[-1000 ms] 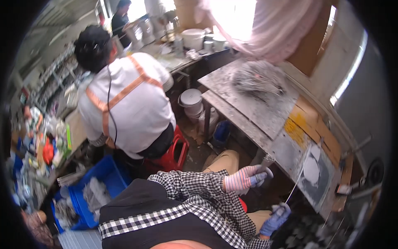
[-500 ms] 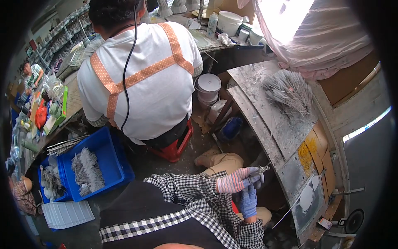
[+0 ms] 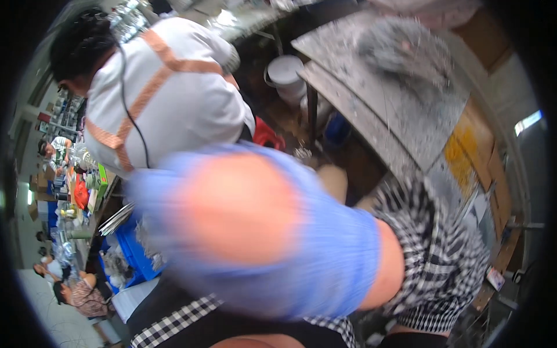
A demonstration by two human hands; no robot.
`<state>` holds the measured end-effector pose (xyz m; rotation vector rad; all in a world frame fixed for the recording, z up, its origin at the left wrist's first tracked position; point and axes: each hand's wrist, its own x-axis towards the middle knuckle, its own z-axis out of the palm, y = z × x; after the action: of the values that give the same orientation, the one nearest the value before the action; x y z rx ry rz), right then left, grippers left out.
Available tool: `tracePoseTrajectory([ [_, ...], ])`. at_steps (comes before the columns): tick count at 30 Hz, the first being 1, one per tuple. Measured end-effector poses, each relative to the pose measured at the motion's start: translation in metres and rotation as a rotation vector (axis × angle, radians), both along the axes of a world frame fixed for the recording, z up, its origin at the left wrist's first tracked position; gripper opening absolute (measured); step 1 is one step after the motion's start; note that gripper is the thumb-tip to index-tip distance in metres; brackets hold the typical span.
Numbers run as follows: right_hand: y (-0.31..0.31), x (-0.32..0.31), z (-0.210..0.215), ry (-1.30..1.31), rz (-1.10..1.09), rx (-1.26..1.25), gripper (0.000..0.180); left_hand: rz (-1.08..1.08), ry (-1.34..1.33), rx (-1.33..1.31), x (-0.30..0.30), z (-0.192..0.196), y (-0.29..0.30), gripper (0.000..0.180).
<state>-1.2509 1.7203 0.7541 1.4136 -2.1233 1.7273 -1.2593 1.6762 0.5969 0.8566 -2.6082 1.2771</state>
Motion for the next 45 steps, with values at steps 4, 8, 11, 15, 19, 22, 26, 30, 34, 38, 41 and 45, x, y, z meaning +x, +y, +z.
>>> tracePoseTrajectory([
  [4, 0.013, -0.039, -0.017, -0.036, 0.173, -0.194, 0.023, -0.402, -0.248, 2.897, 0.006, -0.080, -0.045, 0.027],
  [8, 0.011, -0.076, 0.018, -0.202, 0.404, -0.043, 0.024, -0.156, -0.140, 2.858, 0.010, -0.083, -0.056, 0.022],
  [11, -0.016, -0.078, 0.064, -0.266, 0.605, 0.102, 0.025, -0.202, -0.039, 2.864, 0.022, -0.037, -0.064, 0.018],
  [15, -0.062, -0.055, 0.093, -0.238, 0.864, 0.371, 0.027, -0.447, 0.372, 2.875, 0.031, -0.048, -0.104, 0.019],
  [19, -0.103, -0.012, -0.006, -0.208, 0.888, 0.379, 0.023, -0.700, 0.890, 2.790, 0.072, -0.077, -0.153, 0.019],
  [22, -0.108, 0.006, -0.065, -0.257, 0.785, 0.560, 0.023, -0.844, 1.171, 2.746, 0.136, -0.092, -0.156, 0.020],
  [26, -0.107, 0.019, -0.132, -0.393, 0.755, 0.572, 0.027, -0.030, 1.239, 2.693, 0.179, -0.120, -0.217, 0.017],
  [30, -0.113, 0.015, -0.160, -0.721, 0.627, 0.814, 0.033, 0.042, 1.425, 2.850, 0.184, -0.131, -0.241, 0.015],
  [34, -0.156, -0.002, -0.156, -0.803, 0.628, 0.819, 0.036, 0.170, 1.528, 2.970, 0.186, -0.145, -0.237, 0.014],
  [38, -0.233, -0.020, -0.129, -0.914, 0.696, 0.764, 0.035, 0.252, 1.570, 3.035, 0.190, -0.157, -0.230, 0.014],
  [41, -0.266, -0.045, -0.129, -0.942, 0.725, 0.700, 0.035, 0.331, 1.577, 3.066, 0.193, -0.153, -0.229, 0.013],
  [45, -0.262, -0.058, -0.143, -0.979, 0.717, 0.767, 0.036, 0.374, 1.659, 3.163, 0.200, -0.155, -0.232, 0.013],
])
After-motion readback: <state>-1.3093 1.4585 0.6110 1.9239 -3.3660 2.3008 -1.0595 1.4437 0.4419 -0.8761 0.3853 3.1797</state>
